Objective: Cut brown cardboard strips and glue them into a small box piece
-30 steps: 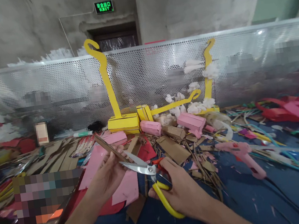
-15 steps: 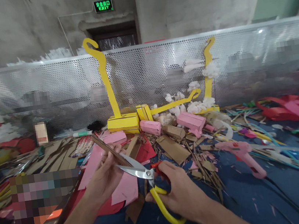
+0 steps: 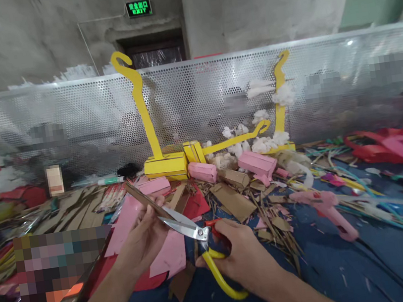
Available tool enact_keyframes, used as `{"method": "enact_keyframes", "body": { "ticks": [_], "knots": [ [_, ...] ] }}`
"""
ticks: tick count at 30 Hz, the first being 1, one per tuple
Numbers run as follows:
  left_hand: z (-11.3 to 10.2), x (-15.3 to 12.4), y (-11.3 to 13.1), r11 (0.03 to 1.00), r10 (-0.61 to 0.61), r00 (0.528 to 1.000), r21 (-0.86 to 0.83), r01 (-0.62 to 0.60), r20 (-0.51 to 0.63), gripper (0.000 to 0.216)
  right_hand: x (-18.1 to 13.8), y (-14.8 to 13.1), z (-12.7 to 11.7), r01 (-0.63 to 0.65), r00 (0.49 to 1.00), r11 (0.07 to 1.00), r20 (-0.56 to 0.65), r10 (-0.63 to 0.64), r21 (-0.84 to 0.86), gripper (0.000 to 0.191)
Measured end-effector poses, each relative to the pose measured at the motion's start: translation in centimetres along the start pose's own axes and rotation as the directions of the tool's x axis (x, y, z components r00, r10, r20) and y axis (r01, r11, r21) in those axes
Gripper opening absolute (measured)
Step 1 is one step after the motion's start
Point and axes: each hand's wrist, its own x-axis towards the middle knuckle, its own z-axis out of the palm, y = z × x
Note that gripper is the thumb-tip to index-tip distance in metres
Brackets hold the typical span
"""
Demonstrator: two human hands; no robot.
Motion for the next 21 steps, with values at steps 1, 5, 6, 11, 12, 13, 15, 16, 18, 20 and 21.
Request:
{"method": "enact_keyframes", "body": {
  "ticks": [1,5,6,11,12,13,15,16,18,20,21],
  "knots": [
    [-0.07,0.02,-0.04,1.0,-0.002,1.0,-0.004,0.002,0.001,0.015,-0.01,0.13,0.03,0.007,1.0,1.0,-0.015,-0.007,-0.004,0.042],
    [-0.42,0.08,-0.2,1.0,-0.01,1.0,-0.012,0.011,0.018,0.015,0.07,0.52,0.04,0.004,0.999,1.0,-0.05,-0.005,-0.009,0.044],
    [-0.49,0.09,-0.24,1.0,-0.012,1.0,-0.01,0.012,0.026,0.013,0.12,0.57,0.02,-0.001,0.998,1.0,-0.057,0.001,-0.01,0.044],
    [-0.42,0.12,-0.19,1.0,-0.015,0.999,0.004,0.015,0.051,0.011,0.25,0.4,-0.35,-0.043,0.996,0.999,-0.085,0.04,-0.028,0.041],
    [-0.35,0.14,-0.13,1.0,-0.012,0.999,0.002,0.011,0.05,0.012,0.22,0.29,-0.46,-0.044,0.995,0.999,-0.086,0.042,-0.025,0.038],
    [-0.31,0.16,-0.07,1.0,-0.002,0.999,-0.004,0.002,0.048,0.013,0.17,0.17,-0.58,-0.039,0.996,0.999,-0.086,0.037,-0.019,0.035],
    [-0.29,0.22,0.02,1.0,0.017,0.999,-0.017,-0.016,0.049,0.014,0.04,-0.06,-0.78,-0.013,0.996,1.0,-0.083,0.013,-0.004,0.029],
    [-0.32,0.23,0.04,1.0,0.021,0.998,-0.02,-0.02,0.054,0.014,-0.03,-0.15,-0.85,-0.002,0.997,1.0,-0.076,0.002,0.002,0.028],
    [-0.42,0.21,0.03,1.0,0.011,0.998,-0.015,-0.01,0.069,0.013,-0.14,-0.28,-0.89,0.007,0.998,1.0,-0.057,-0.006,0.005,0.026],
    [-0.48,0.1,-0.05,1.0,-0.011,0.997,-0.007,0.012,0.082,0.014,-0.2,-0.3,-0.82,0.012,0.999,1.0,-0.044,-0.012,0.004,0.027],
    [-0.47,0.01,-0.1,1.0,-0.021,0.996,-0.006,0.021,0.084,0.015,-0.21,-0.28,-0.75,0.017,0.999,1.0,-0.039,-0.017,0.005,0.028]
  ]
}}
